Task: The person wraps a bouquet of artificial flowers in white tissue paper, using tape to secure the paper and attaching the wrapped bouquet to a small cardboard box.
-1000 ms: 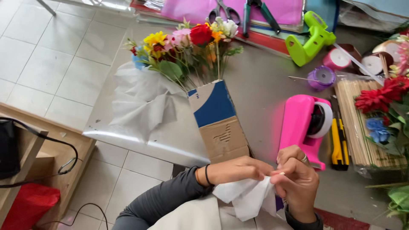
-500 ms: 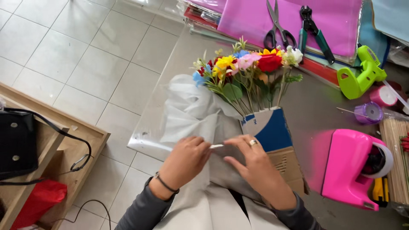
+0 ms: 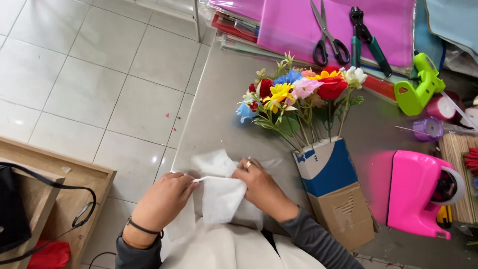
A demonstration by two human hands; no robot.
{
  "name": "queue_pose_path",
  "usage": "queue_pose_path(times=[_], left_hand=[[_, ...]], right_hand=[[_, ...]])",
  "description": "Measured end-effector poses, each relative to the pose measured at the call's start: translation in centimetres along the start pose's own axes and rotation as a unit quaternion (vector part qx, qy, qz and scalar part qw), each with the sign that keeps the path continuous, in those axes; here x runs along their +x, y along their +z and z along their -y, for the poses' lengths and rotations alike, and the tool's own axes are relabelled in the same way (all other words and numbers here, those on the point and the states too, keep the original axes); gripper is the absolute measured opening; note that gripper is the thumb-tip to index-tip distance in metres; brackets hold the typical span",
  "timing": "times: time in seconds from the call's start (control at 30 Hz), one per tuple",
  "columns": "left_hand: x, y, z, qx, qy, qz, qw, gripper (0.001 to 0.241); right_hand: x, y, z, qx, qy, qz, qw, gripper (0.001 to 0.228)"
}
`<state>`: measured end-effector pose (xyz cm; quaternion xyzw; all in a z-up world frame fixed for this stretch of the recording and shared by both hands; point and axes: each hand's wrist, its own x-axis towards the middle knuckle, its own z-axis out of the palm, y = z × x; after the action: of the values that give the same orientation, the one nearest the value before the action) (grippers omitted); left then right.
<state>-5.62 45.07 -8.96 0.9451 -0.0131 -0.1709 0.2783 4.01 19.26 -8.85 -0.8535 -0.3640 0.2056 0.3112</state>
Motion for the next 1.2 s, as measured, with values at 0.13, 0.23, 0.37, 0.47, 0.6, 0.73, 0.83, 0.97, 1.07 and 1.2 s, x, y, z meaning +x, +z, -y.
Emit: queue_pose_path(times=[0.13, 0.23, 0.37, 0.47, 0.6, 0.73, 0.83, 0.97, 1.07, 1.2], left_hand=[[0.4, -3.4, -1.8, -0.006, -0.004, 0.017, 1.0, 0.038], [1.5, -6.2, -6.2, -0.059, 0.046, -0.021, 0.997, 0.028], [4.4, -6.5, -14.4, -0.077, 0.264, -0.226, 0.934, 0.026], [6.9, -4.2, -19.3, -0.048, 0.362, -0.27, 0.891, 0.031], [9.4, -3.7, -24.4, 0.098, 0.451, -0.377, 0.803, 0.027], [11.7, -0.1, -26.4, 0.134, 0.503, -0.452, 0.724, 0.027], [13.4, 3.3, -26.5, 0.066, 0.481, -0.548, 0.681, 0.012], [14.8, 4.4, -23.4, 0.106, 0.451, -0.502, 0.73, 0.032], [14.4, 4.6, -22.3, 0.06, 0.421, -0.48, 0.767, 0.037], [14.2, 5.9, -21.6, -0.003, 0.388, -0.457, 0.801, 0.019]], right_hand=[[-6.1, -8.4, 1.0, 0.151, 0.063, 0.076, 0.983, 0.008], [-12.7, -15.0, -3.1, 0.196, 0.094, -0.158, 0.963, 0.034], [-15.4, -20.8, -13.1, -0.189, 0.173, -0.394, 0.883, 0.019], [-16.4, -21.8, -16.7, -0.181, 0.244, -0.342, 0.889, 0.05], [-16.2, -23.3, -8.5, -0.068, 0.387, -0.356, 0.848, 0.043], [-17.3, -19.4, -12.4, 0.253, 0.356, -0.199, 0.877, 0.079], [-19.2, -12.6, -20.6, 0.2, 0.085, -0.19, 0.958, 0.049], [-11.0, -16.2, -13.1, 0.29, 0.141, -0.214, 0.922, 0.033], [-6.8, -18.9, -8.2, 0.338, 0.153, -0.216, 0.903, 0.022], [-4.9, -18.7, -9.3, 0.317, 0.204, -0.202, 0.904, 0.046]])
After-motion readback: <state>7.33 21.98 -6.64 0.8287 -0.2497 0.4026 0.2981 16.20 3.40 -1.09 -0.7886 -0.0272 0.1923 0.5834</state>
